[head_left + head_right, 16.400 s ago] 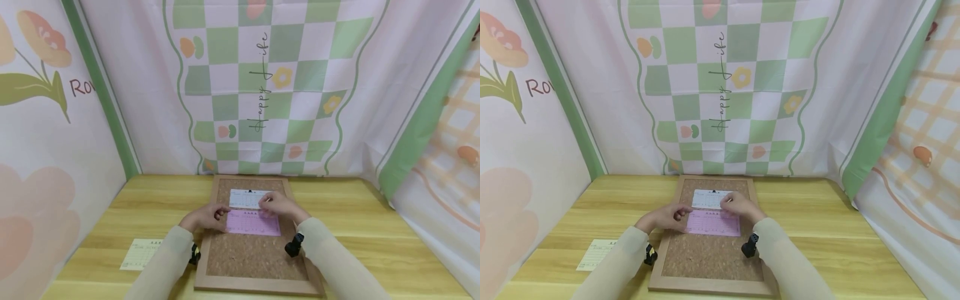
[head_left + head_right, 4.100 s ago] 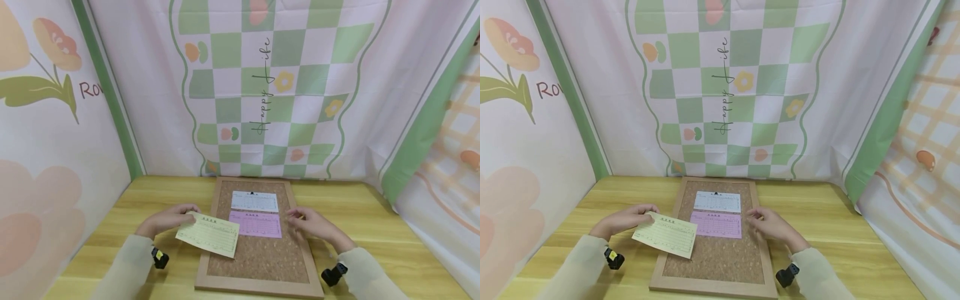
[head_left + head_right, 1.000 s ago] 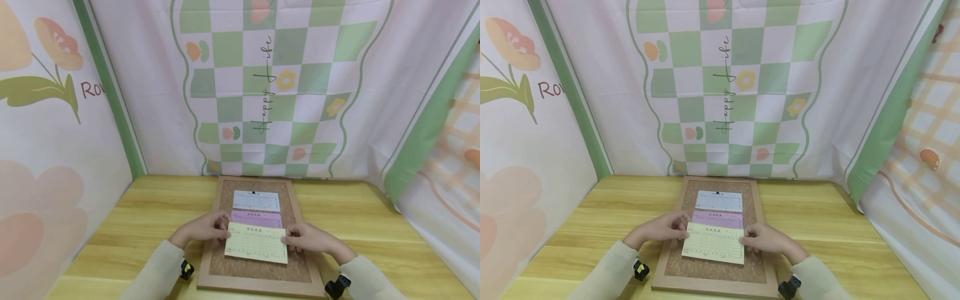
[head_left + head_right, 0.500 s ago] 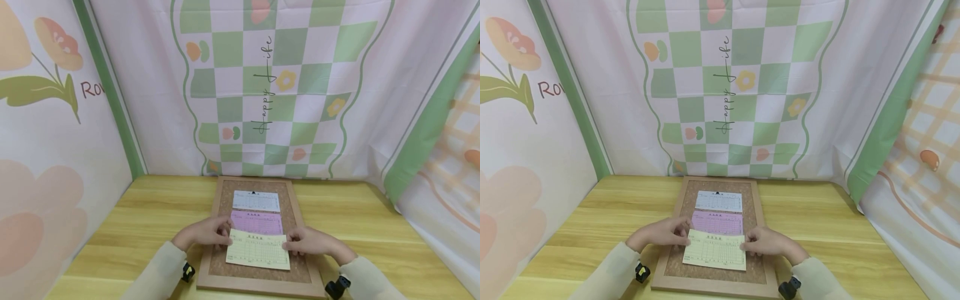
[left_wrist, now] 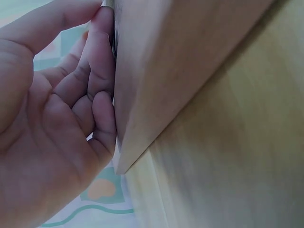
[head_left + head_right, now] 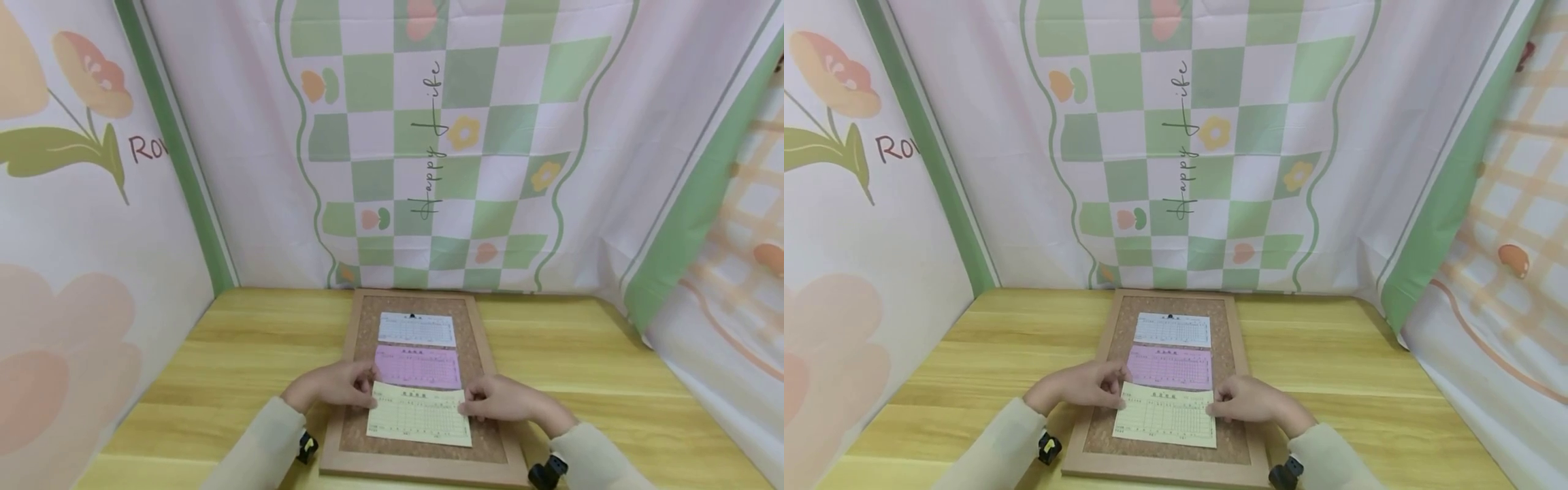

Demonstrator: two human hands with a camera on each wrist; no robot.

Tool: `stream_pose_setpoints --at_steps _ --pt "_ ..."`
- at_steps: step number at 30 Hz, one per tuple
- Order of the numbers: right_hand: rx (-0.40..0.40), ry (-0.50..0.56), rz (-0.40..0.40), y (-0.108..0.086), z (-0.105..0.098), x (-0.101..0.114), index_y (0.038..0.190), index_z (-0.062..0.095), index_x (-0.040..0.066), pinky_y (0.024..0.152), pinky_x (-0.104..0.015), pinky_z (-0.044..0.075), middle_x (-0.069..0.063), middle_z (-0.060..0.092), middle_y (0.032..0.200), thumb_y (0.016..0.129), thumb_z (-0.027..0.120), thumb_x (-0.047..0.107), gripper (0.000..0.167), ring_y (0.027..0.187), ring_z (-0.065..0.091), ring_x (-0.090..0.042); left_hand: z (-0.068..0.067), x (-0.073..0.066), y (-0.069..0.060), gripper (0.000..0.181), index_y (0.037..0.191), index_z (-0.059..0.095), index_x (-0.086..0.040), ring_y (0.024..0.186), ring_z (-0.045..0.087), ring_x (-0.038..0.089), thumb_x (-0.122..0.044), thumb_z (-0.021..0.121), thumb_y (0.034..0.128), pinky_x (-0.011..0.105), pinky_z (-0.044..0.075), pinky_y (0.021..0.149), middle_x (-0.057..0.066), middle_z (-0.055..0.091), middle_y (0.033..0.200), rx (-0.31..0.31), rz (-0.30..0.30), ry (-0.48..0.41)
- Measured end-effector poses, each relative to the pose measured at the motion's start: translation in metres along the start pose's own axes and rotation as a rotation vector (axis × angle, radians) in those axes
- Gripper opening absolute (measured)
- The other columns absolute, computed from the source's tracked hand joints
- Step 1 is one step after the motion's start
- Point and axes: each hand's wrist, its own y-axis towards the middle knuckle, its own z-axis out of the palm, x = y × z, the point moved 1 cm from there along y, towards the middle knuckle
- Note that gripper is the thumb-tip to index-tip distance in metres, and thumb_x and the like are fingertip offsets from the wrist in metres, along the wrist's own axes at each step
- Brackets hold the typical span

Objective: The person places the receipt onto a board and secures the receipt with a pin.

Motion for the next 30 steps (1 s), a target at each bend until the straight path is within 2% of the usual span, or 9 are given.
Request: stream_pose_setpoints --at_steps 11,18,24,30 --pt "-0.015 -0.083 0.028 0.002 0.002 0.003 0.071 0.058 0.015 0.048 -0.021 0.034 0.010 0.052 0.062 0.096 0.068 0.028 0.030 0.053 0.043 -0.005 0.000 0.000 0.000 0.033 0.113 0.059 -0.010 0.070 0.056 0.010 -0.014 0.078 0.0857 0.026 0.048 0.065 -0.003 0.061 0.080 0.004 0.003 0.045" --pt "-0.016 -0.101 0.042 0.002 0.004 0.007 0.069 0.056 0.015 0.049 -0.021 0.033 0.010 0.050 0.060 0.096 0.068 0.027 0.031 0.053 0.041 -0.006 -0.003 -0.002 -0.003 0.042 0.115 0.056 -0.009 0.079 0.056 0.011 -0.010 0.082 0.0818 0.025 0.049 0.072 0.002 0.060 0.090 -0.001 0.057 0.092" --pt "-0.012 -0.111 0.037 0.002 0.004 0.008 0.068 0.055 0.017 0.049 -0.021 0.032 0.011 0.047 0.059 0.097 0.067 0.026 0.032 0.052 0.039 -0.005 -0.005 0.002 -0.009 0.038 0.113 0.057 -0.007 0.087 0.057 0.013 -0.009 0.080 0.0823 0.025 0.050 0.079 0.003 0.058 0.097 0.003 0.120 0.101" --pt "-0.016 -0.112 0.036 0.002 0.003 0.008 0.069 0.055 0.016 0.048 -0.021 0.032 0.010 0.047 0.059 0.097 0.067 0.025 0.031 0.052 0.039 -0.005 -0.004 0.007 -0.014 0.043 0.112 0.057 -0.007 0.089 0.053 0.013 -0.013 0.085 0.0800 0.027 0.049 0.081 0.002 0.056 0.099 0.004 0.135 0.086"
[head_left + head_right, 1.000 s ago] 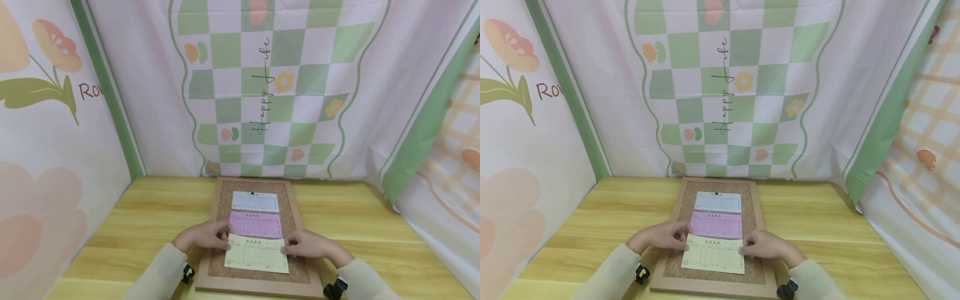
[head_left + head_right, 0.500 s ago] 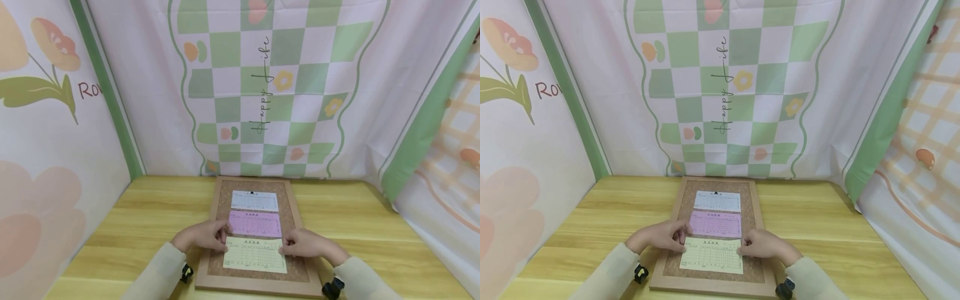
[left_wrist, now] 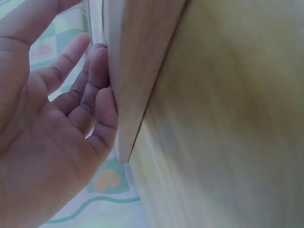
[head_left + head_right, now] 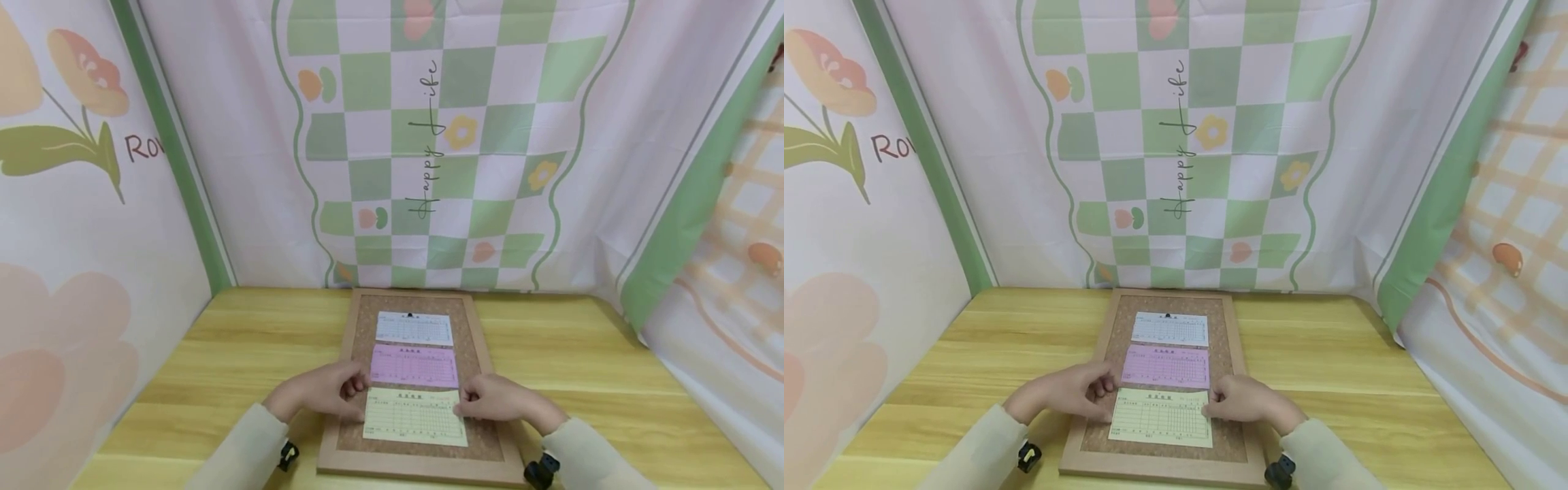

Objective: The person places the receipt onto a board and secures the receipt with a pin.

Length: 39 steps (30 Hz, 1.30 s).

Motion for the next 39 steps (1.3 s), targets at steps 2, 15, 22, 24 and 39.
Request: stream_pose_setpoints --at_steps 2,15,22,24,39 --pt "-0.001 -0.002 0.004 0.001 0.000 0.000 0.069 0.055 0.016 0.048 -0.021 0.032 0.010 0.047 0.059 0.097 0.067 0.025 0.032 0.052 0.039 -0.005 0.001 0.001 -0.002 0.044 0.113 0.057 -0.007 0.090 0.053 0.013 -0.015 0.085 0.0799 0.027 0.048 0.082 0.001 0.056 0.101 -0.004 0.010 -0.009" --pt "0.000 -0.003 0.014 0.000 0.001 0.000 0.069 0.055 0.015 0.049 -0.021 0.032 0.010 0.047 0.059 0.096 0.067 0.025 0.031 0.053 0.039 -0.006 0.007 -0.001 -0.009 0.051 0.118 0.058 -0.007 0.097 0.051 0.014 -0.027 0.086 0.0798 0.027 0.046 0.089 0.001 0.054 0.107 -0.025 0.038 0.026" --pt "0.005 0.004 0.018 0.001 0.002 0.000 0.069 0.054 0.016 0.049 -0.021 0.031 0.010 0.045 0.059 0.097 0.067 0.025 0.032 0.052 0.038 -0.006 0.009 -0.002 -0.009 0.053 0.116 0.059 -0.009 0.099 0.049 0.013 -0.031 0.088 0.0775 0.028 0.045 0.090 0.000 0.052 0.107 -0.029 0.040 0.087" --pt "0.005 0.005 0.017 0.000 0.002 0.000 0.069 0.054 0.016 0.049 -0.021 0.031 0.010 0.045 0.059 0.097 0.067 0.025 0.032 0.052 0.037 -0.006 0.010 -0.003 -0.009 0.054 0.116 0.059 -0.009 0.099 0.049 0.013 -0.032 0.088 0.0768 0.028 0.044 0.091 -0.001 0.051 0.107 -0.031 0.035 0.093" --pt "0.001 0.008 0.016 -0.001 0.002 0.001 0.071 0.055 0.014 0.049 -0.022 0.032 0.009 0.047 0.060 0.096 0.068 0.025 0.030 0.053 0.040 -0.006 0.011 -0.001 -0.008 0.056 0.116 0.057 -0.011 0.098 0.046 0.011 -0.034 0.089 0.0760 0.026 0.043 0.089 -0.002 0.048 0.106 -0.023 0.009 0.105"
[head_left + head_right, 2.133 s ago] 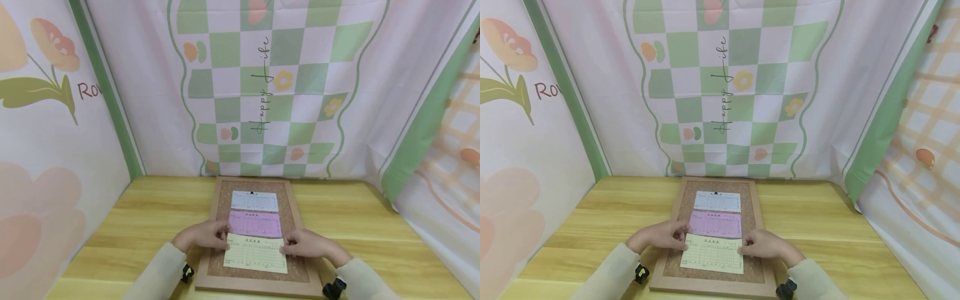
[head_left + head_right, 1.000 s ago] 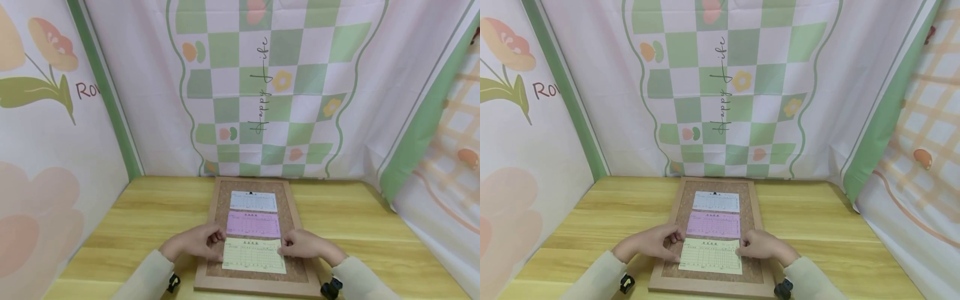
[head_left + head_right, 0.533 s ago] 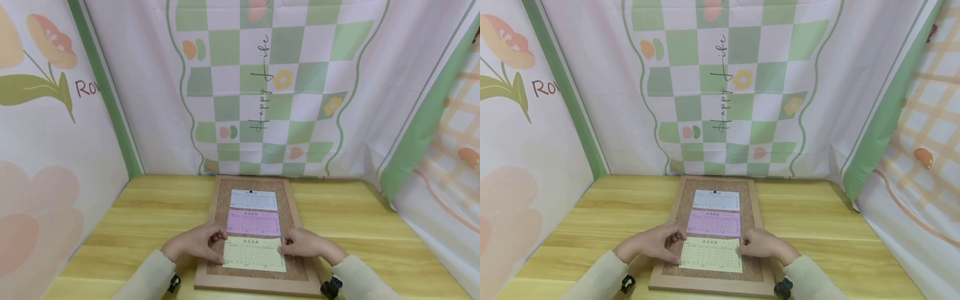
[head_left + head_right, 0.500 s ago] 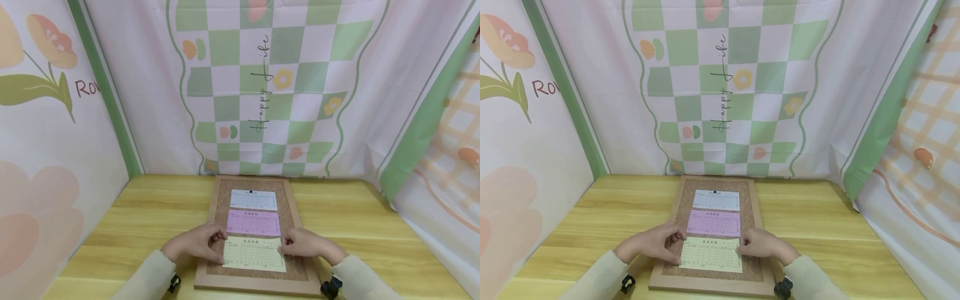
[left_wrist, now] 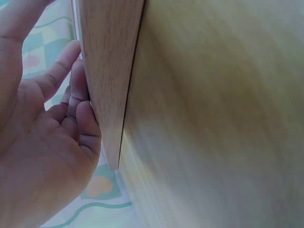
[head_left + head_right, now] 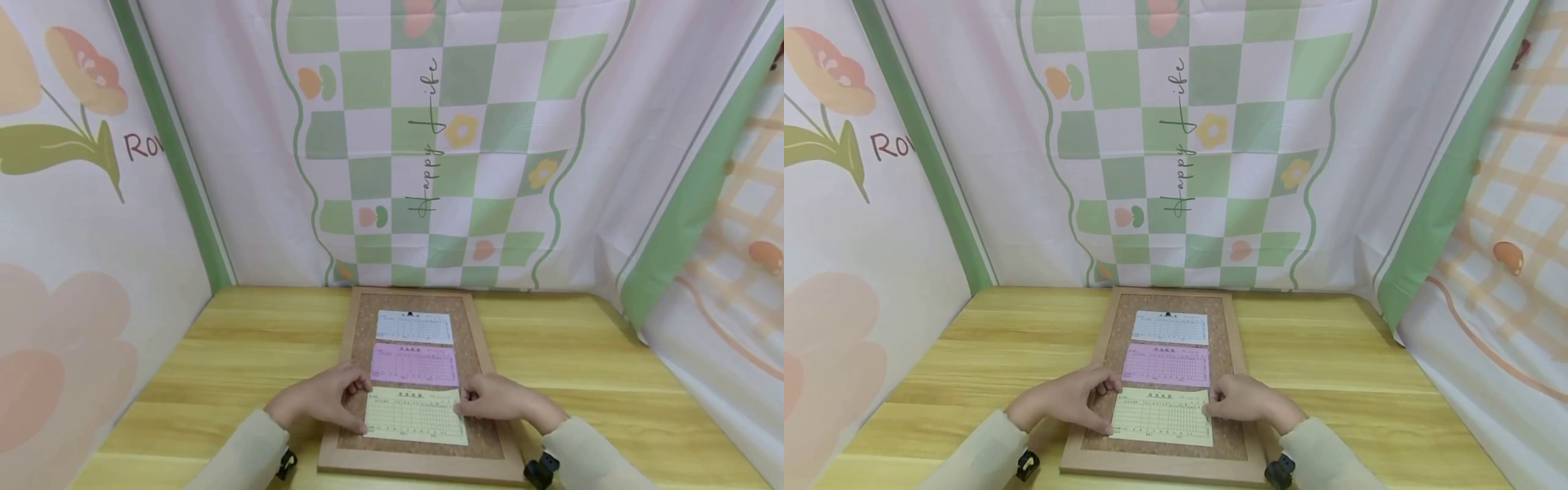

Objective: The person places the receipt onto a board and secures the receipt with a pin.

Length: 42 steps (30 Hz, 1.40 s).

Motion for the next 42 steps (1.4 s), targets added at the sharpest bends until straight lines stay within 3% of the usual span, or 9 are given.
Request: stream_pose_setpoints --at_steps 11,23,33,42 --pt "0.018 0.059 0.011 -0.002 -0.006 -0.001 0.072 0.059 0.010 0.048 -0.023 0.032 0.003 0.054 0.062 0.099 0.063 0.029 0.033 0.051 0.039 -0.008 0.000 0.000 0.000 0.056 0.117 0.056 -0.013 0.098 0.045 0.011 -0.034 0.088 0.0764 0.026 0.042 0.089 -0.002 0.047 0.107 0.008 -0.024 -0.013" --pt "-0.002 0.123 0.043 -0.005 -0.015 -0.008 0.093 0.069 0.006 0.055 -0.030 0.044 -0.006 0.063 0.075 0.103 0.058 0.027 0.025 0.067 0.058 -0.021 -0.001 -0.001 0.000 0.056 0.118 0.056 -0.011 0.099 0.045 0.011 -0.032 0.088 0.0769 0.026 0.043 0.089 -0.002 0.047 0.108 0.008 -0.002 -0.003" --pt "-0.028 0.106 0.016 -0.009 -0.021 -0.008 0.093 0.068 0.006 0.056 -0.027 0.046 -0.004 0.062 0.076 0.103 0.058 0.028 0.026 0.067 0.057 -0.016 -0.001 0.001 0.000 0.056 0.119 0.056 -0.011 0.098 0.045 0.012 -0.031 0.088 0.0776 0.026 0.043 0.089 -0.002 0.047 0.107 0.014 -0.011 -0.026" --pt "-0.081 0.074 0.023 -0.023 -0.029 -0.023 0.091 0.065 0.008 0.051 -0.026 0.042 -0.003 0.061 0.075 0.104 0.056 0.027 0.024 0.060 0.052 -0.012 -0.001 0.001 0.000 0.056 0.118 0.056 -0.011 0.099 0.045 0.011 -0.031 0.088 0.0771 0.026 0.043 0.089 -0.002 0.047 0.107 0.016 -0.020 -0.029"
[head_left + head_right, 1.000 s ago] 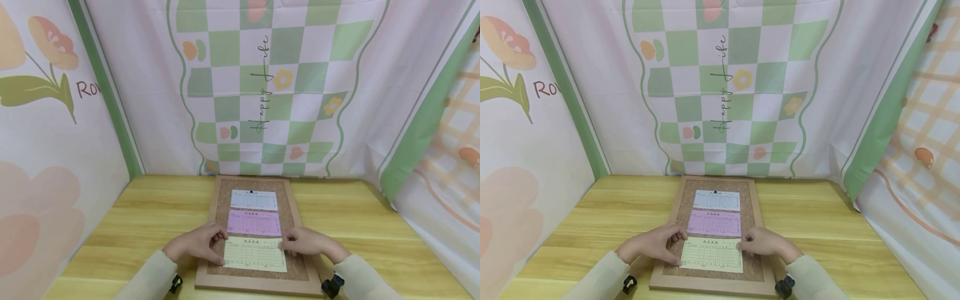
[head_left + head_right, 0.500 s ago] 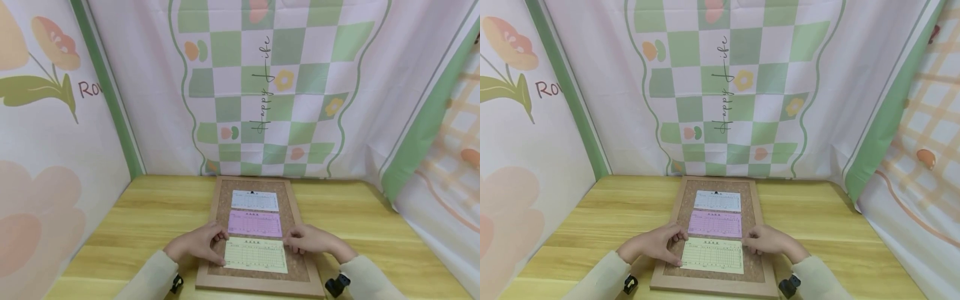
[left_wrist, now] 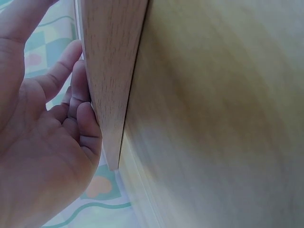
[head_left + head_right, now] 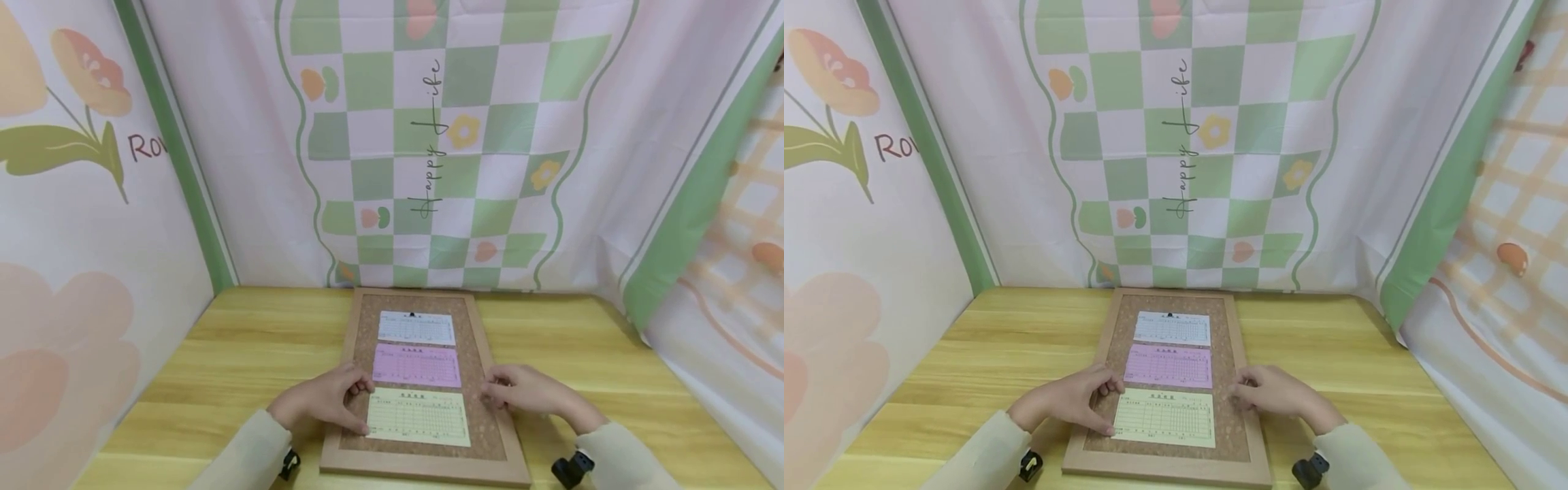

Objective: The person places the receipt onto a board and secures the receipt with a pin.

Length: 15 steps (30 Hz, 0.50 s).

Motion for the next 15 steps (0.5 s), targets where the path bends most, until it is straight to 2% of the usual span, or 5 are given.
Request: stream_pose_setpoints --at_steps 6,12,15 --pt "-0.024 -0.037 0.009 -0.008 -0.008 -0.010 0.096 0.066 0.008 0.056 -0.029 0.045 -0.002 0.061 0.079 0.103 0.057 0.024 0.020 0.066 0.054 -0.015 0.000 -0.001 0.000 0.056 0.117 0.056 -0.011 0.097 0.045 0.011 -0.031 0.089 0.0762 0.026 0.042 0.088 -0.002 0.047 0.106 -0.005 -0.001 0.002" --pt "-0.011 0.011 0.003 -0.017 -0.017 -0.019 0.096 0.065 0.004 0.050 -0.028 0.045 -0.006 0.060 0.076 0.102 0.058 0.021 0.019 0.057 0.053 -0.013 0.000 -0.001 -0.001 0.057 0.117 0.056 -0.012 0.098 0.045 0.011 -0.032 0.089 0.0757 0.026 0.042 0.089 -0.002 0.048 0.106 -0.010 -0.011 0.004" --pt "-0.013 0.031 0.003 -0.022 -0.021 -0.025 0.097 0.065 0.002 0.052 -0.028 0.046 -0.006 0.060 0.076 0.102 0.059 0.019 0.019 0.059 0.056 -0.015 0.000 -0.001 -0.001 0.057 0.117 0.056 -0.013 0.098 0.045 0.011 -0.033 0.090 0.0752 0.026 0.042 0.088 -0.003 0.048 0.106 -0.012 -0.016 0.010"
